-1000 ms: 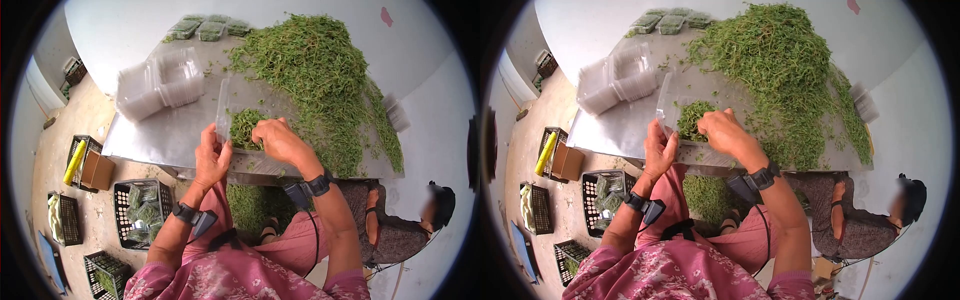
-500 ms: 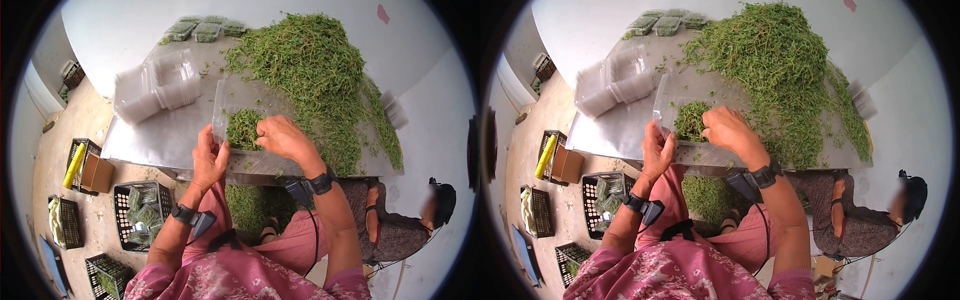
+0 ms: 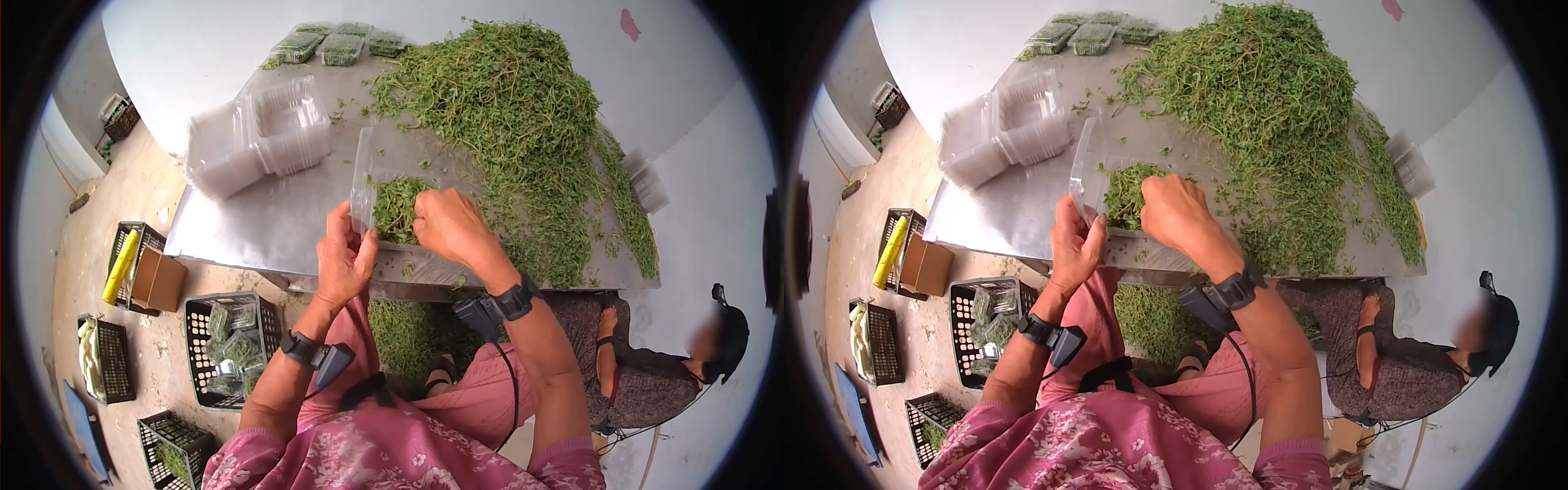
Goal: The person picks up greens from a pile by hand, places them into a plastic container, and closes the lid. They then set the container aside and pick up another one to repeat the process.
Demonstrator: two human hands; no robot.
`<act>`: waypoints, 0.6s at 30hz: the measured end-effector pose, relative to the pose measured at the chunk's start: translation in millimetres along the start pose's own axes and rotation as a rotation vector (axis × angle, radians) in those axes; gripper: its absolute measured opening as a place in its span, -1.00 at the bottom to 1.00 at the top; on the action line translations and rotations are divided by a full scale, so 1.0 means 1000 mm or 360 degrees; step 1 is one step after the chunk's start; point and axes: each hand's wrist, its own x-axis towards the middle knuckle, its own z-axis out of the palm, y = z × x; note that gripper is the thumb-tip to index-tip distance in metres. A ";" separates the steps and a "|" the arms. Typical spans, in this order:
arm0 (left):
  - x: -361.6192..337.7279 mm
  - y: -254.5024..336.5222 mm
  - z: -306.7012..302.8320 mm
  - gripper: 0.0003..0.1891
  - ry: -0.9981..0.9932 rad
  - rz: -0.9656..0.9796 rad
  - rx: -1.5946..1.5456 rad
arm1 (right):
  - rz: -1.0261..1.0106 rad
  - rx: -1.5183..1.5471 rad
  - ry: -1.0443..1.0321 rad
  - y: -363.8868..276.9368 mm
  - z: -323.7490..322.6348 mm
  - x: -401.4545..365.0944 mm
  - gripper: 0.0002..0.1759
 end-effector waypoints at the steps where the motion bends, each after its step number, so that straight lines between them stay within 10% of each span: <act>1: 0.000 0.001 0.000 -0.46 0.0002 -0.0001 0.0010 | 0.0007 0.0016 0.0058 0.000 0.002 0.000 -0.85; 18: -0.001 -0.001 0.000 -0.46 -0.0024 -0.0031 -0.0006 | -0.0302 0.0342 0.0486 0.001 -0.009 -0.007 -0.85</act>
